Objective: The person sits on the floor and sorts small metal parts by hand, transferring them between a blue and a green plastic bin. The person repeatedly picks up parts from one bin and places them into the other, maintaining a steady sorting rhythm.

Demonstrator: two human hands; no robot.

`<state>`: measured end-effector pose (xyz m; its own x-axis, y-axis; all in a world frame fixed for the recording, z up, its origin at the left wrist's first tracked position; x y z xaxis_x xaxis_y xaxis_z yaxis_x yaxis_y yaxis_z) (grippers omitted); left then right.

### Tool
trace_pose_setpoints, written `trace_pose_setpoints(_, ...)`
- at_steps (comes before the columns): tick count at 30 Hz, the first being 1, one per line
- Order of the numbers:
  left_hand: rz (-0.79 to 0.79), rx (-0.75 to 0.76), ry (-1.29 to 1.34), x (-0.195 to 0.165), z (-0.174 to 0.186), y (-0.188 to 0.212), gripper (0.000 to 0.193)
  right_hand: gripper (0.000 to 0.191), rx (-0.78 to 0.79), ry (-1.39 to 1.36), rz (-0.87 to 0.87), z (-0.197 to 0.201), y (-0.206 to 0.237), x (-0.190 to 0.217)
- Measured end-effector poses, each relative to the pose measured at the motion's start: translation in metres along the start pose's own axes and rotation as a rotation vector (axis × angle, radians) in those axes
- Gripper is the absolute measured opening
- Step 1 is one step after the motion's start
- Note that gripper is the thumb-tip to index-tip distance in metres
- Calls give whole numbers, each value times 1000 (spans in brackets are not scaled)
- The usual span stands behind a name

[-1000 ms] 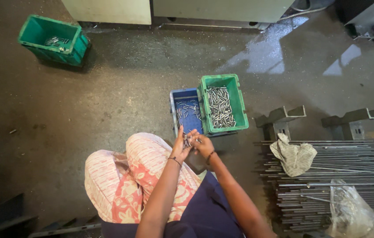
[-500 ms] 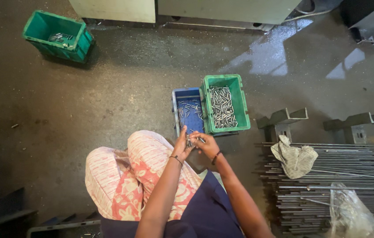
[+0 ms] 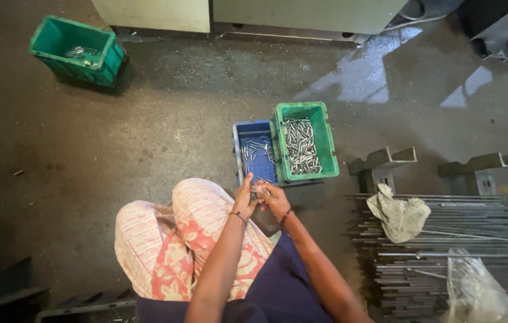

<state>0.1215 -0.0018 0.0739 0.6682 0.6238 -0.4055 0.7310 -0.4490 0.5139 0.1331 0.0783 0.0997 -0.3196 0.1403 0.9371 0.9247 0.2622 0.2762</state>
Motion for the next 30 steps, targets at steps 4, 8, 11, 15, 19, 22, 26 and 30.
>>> trace_pose_setpoints(4,-15,-26,38,-1,2,1,51,27,5,-218,-71,-5,7,-17)
trace_pose_setpoints(8,53,-196,331,5,13,1,46,22,148,-476,-131,-36,16,-16)
trace_pose_setpoints(11,81,26,180,1,-6,-2,55,25,142,-501,-76,-35,13,-2)
trace_pose_setpoints(15,127,17,146,6,-3,3,57,22,-2,-328,-121,-6,6,-4)
trace_pose_setpoints(19,49,91,138,2,-12,0,67,27,-176,125,-219,20,7,-13)
trace_pose_setpoints(22,4,55,144,-2,-9,-2,60,31,-245,348,-272,28,9,-13)
trace_pose_setpoints(26,40,180,189,-1,-23,-4,73,31,-155,354,-243,27,6,-11)
trace_pose_setpoints(30,23,187,202,-3,-22,-4,75,27,4,293,-169,16,7,-10)
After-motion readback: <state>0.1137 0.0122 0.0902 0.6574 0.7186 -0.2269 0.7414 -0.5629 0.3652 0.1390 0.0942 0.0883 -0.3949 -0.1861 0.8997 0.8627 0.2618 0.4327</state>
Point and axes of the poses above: each hand's wrist, its own y-axis away from the middle knuckle, its own z-axis out of the back of the hand, x = y × z, the point moved 10 cm from there along -y, towards the middle knuckle, and after that the axes turned 9 degrees about x, right-handed, at the moved point
